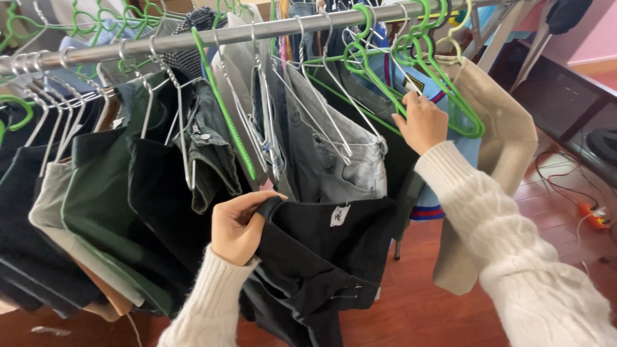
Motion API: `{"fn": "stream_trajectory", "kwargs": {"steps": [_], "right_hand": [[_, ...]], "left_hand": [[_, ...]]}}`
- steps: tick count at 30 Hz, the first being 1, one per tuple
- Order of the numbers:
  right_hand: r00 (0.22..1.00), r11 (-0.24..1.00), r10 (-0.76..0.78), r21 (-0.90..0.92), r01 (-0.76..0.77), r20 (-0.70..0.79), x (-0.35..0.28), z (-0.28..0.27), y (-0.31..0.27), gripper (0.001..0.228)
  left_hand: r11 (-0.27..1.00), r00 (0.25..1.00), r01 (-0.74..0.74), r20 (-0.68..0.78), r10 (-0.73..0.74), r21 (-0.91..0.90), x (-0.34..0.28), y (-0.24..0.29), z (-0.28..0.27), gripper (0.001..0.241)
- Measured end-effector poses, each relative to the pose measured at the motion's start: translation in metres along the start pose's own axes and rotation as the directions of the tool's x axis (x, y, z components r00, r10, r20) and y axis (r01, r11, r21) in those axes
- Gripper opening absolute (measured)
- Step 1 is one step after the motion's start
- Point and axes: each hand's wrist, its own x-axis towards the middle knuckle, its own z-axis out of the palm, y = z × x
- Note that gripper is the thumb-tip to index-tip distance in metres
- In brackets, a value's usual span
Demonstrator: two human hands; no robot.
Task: The person unfolds a pair of black trousers on a wooden table, then hangs them on a white hanger and places them on a clothing rack. Later, the person picks up a cardboard box, opens it to remove a plastic-wrapped item, and places the empty box back on the floor.
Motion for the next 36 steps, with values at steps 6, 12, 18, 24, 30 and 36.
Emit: {"fn": "stream_trajectory", "kwargs": {"steps": [6,12,18,24,30,36], "right_hand": [[0.999,0.996,0.009,0.089,-0.012,0.031,0.008,0.004,0.008,0.013],[0.995,0.906,-0.051,0.423,0.011,0.083,0.012,-0.026,0.018,0.016],[0.969,0.857,0.002,0.498,-0.128,0.246,0.017,-0.045,0.019,0.019],[0.982,0.845,-0.002,0.526,-0.099,0.189,0.010,-0.019,0.020,0.016],[0.993,0.844,-0.067,0.536,0.005,0.097,0.014,-0.007,0.012,0.014],[0.989,0.849,-0.133,0.521,0.084,0.057,0.016,-0.010,-0.005,0.016]], "left_hand": [[1.000,1.000,0.007,0.019,-0.008,0.026,0.001,0.005,-0.002,0.028],[0.997,0.997,-0.047,0.066,0.042,0.068,0.001,0.017,-0.002,0.028],[0.993,0.989,-0.105,0.112,0.098,0.058,-0.002,0.022,-0.004,0.033],[0.992,0.987,-0.115,0.118,0.108,0.057,-0.009,0.019,-0.004,0.032],[0.992,0.989,-0.109,0.108,0.101,0.067,-0.014,0.019,-0.006,0.031],[0.991,0.991,-0.107,0.087,0.099,0.087,-0.017,0.028,-0.008,0.030]]}}
